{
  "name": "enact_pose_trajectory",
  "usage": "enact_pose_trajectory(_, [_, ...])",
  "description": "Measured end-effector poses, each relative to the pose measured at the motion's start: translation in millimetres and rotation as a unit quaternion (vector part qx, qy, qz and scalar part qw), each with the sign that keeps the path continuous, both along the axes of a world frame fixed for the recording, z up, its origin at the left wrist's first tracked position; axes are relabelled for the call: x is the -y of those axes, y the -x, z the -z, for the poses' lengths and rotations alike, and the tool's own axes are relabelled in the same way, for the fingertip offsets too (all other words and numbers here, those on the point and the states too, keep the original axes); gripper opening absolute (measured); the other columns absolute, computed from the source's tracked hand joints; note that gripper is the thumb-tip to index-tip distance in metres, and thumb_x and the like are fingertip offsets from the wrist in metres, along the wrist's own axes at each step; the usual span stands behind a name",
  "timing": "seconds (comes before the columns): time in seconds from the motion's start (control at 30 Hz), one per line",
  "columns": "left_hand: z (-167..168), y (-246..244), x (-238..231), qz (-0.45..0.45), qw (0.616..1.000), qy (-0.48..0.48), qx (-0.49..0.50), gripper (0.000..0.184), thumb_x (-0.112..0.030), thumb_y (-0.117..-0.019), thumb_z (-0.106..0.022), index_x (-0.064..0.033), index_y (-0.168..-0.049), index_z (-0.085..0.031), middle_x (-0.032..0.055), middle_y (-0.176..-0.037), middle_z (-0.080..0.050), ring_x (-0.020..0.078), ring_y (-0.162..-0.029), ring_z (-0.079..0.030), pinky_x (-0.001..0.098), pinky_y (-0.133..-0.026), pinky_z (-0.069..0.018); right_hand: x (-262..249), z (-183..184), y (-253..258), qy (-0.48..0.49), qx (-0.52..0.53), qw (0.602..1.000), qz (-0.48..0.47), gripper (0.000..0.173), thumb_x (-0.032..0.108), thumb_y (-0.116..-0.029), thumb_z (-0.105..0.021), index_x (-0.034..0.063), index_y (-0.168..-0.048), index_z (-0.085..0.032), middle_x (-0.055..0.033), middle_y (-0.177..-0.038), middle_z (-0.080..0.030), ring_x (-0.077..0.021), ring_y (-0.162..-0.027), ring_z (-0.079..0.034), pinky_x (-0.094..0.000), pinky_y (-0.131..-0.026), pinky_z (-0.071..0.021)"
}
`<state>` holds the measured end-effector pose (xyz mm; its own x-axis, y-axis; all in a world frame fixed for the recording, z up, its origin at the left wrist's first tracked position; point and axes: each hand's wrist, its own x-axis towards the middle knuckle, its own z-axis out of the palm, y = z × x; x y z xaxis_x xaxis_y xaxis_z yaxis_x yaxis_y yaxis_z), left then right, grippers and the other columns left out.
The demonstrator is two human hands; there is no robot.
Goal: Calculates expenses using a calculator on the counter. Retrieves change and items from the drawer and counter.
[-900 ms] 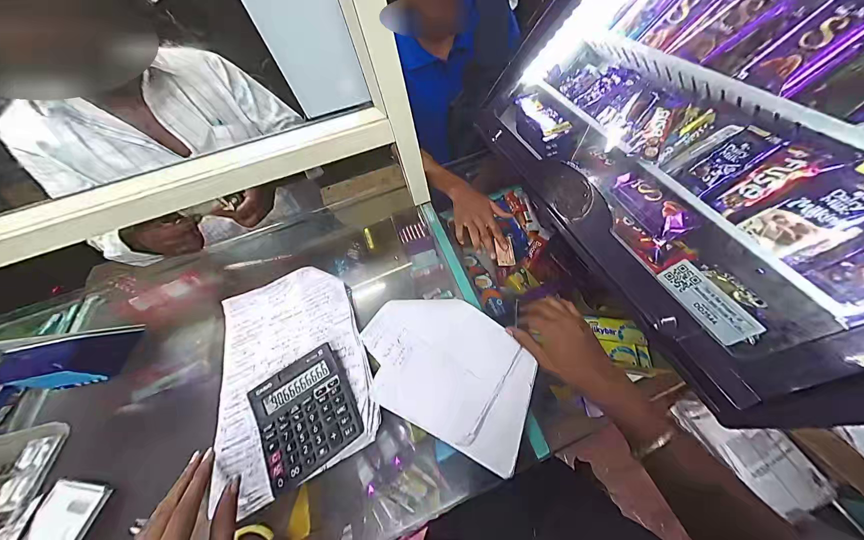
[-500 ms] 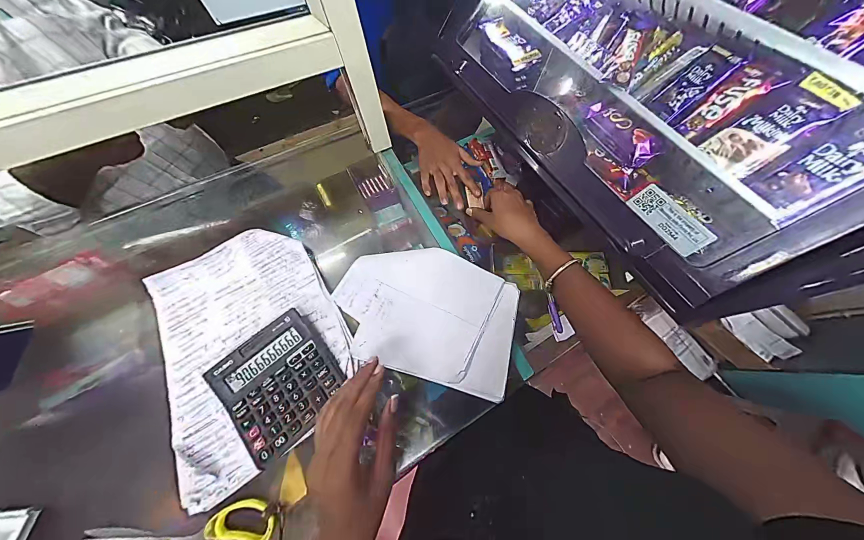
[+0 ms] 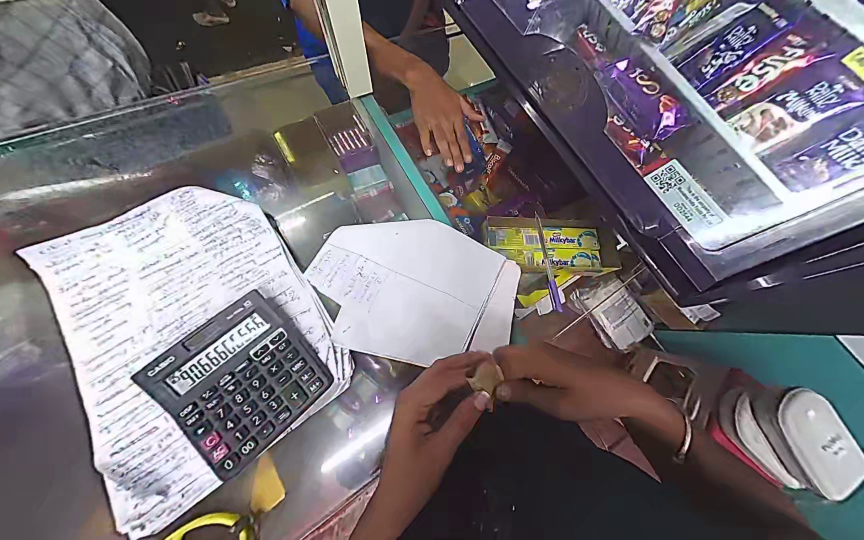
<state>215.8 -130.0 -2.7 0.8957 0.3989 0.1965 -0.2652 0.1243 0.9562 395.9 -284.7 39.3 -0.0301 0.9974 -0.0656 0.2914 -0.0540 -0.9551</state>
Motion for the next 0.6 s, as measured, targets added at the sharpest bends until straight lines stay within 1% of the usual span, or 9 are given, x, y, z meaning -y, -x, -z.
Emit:
enact_pose_trajectory(0.1, [5,3,-2,0.003,0.999,0.033,-0.018,0.017,-0.017,-0.0982,-0.068,-0.0093,-0.111,-0.076,0.004,-0.113,-0.075,0.0119,-0.103,-0.071,0.0272,-0.092,-0.059,50,23,-20,0.122,-0.084,0.989,0.026,0.039,0.034,-0.1075,-0.05,0.0023,-0.113,-0.072,-0.0027,-0.103,-0.074,-0.0028,-0.094,-0.067,-0.0238,-0.085,-0.0555])
enact_pose_trajectory(0.2, [16,8,3,-0.017,0.997,0.064,-0.043,0.016,-0.017,-0.0956,-0.071,-0.0124,-0.11,-0.075,-0.0012,-0.108,-0.075,0.0069,-0.095,-0.071,0.0232,-0.085,-0.06,113,46,-47,0.304,-0.042,0.927,0.217,0.035,0.031,-0.1062,-0.052,0.003,-0.109,-0.072,-0.0005,-0.092,-0.072,-0.0037,-0.082,-0.066,-0.0266,-0.079,-0.0569])
enact_pose_trajectory(0.27, [17,13,6,-0.024,0.996,0.06,-0.056,0.017,-0.016,-0.0941,-0.072,-0.0156,-0.111,-0.072,-0.0076,-0.106,-0.075,0.001,-0.092,-0.071,0.0198,-0.082,-0.0601,149,67,-65,0.344,0.08,0.869,0.346,0.032,0.025,-0.1052,-0.053,-0.0005,-0.11,-0.071,-0.0078,-0.094,-0.072,-0.0122,-0.083,-0.068,-0.0349,-0.081,-0.057])
enact_pose_trajectory(0.3, [17,15,7,-0.026,0.997,0.053,-0.059,0.018,-0.017,-0.0937,-0.073,-0.0158,-0.111,-0.07,-0.0089,-0.104,-0.075,-0.0011,-0.09,-0.07,0.0186,-0.081,-0.0597,163,76,-75,0.352,0.141,0.837,0.396,0.032,0.022,-0.1051,-0.054,-0.0044,-0.114,-0.07,-0.0171,-0.1,-0.073,-0.0241,-0.09,-0.07,-0.0464,-0.087,-0.0564])
enact_pose_trajectory(0.37, [19,17,8,-0.03,0.998,0.043,-0.044,0.018,-0.014,-0.0937,-0.073,-0.0116,-0.11,-0.066,-0.0055,-0.101,-0.074,-0.0016,-0.09,-0.069,0.0178,-0.08,-0.0589,178,85,-91,0.349,0.245,0.778,0.462,0.035,0.022,-0.1056,-0.055,-0.0068,-0.123,-0.067,-0.0273,-0.112,-0.07,-0.0395,-0.104,-0.069,-0.0594,-0.096,-0.0507])
enact_pose_trajectory(0.4, [20,19,9,-0.03,0.998,0.036,-0.034,0.017,-0.014,-0.0947,-0.073,-0.0102,-0.109,-0.063,-0.0036,-0.101,-0.073,-0.0012,-0.091,-0.068,0.0173,-0.081,-0.0574,183,89,-97,0.337,0.283,0.758,0.481,0.038,0.022,-0.1053,-0.056,-0.0082,-0.127,-0.064,-0.0304,-0.117,-0.068,-0.0438,-0.109,-0.067,-0.0618,-0.098,-0.0488])
enact_pose_trajectory(0.5, [24,19,15,-0.054,0.998,0.006,-0.011,0.018,-0.012,-0.0958,-0.071,-0.0091,-0.108,-0.059,0.0004,-0.098,-0.069,0.0015,-0.093,-0.066,0.0181,-0.084,-0.0552,190,101,-118,0.331,0.332,0.702,0.536,0.05,0.029,-0.1055,-0.056,-0.0064,-0.141,-0.053,-0.0319,-0.128,-0.063,-0.0453,-0.115,-0.065,-0.061,-0.1,-0.0493])
enact_pose_trajectory(0.57, [24,18,17,-0.077,0.996,-0.024,-0.028,0.025,-0.014,-0.0968,-0.07,-0.0103,-0.119,-0.059,-0.0025,-0.107,-0.069,-0.0017,-0.099,-0.065,0.0181,-0.089,-0.0551,192,107,-133,0.338,0.341,0.68,0.554,0.057,0.031,-0.1058,-0.056,-0.0069,-0.147,-0.046,-0.0342,-0.136,-0.057,-0.047,-0.119,-0.062,-0.0613,-0.101,-0.0483])
enact_pose_trajectory(0.6, [23,18,16,-0.082,0.995,-0.042,-0.043,0.031,-0.015,-0.0976,-0.069,-0.0101,-0.126,-0.058,-0.0035,-0.115,-0.069,-0.0032,-0.104,-0.064,0.0186,-0.093,-0.0549,193,109,-137,0.332,0.347,0.681,0.553,0.06,0.032,-0.1056,-0.056,-0.0083,-0.148,-0.044,-0.0351,-0.142,-0.052,-0.0477,-0.127,-0.057,-0.0604,-0.106,-0.045])
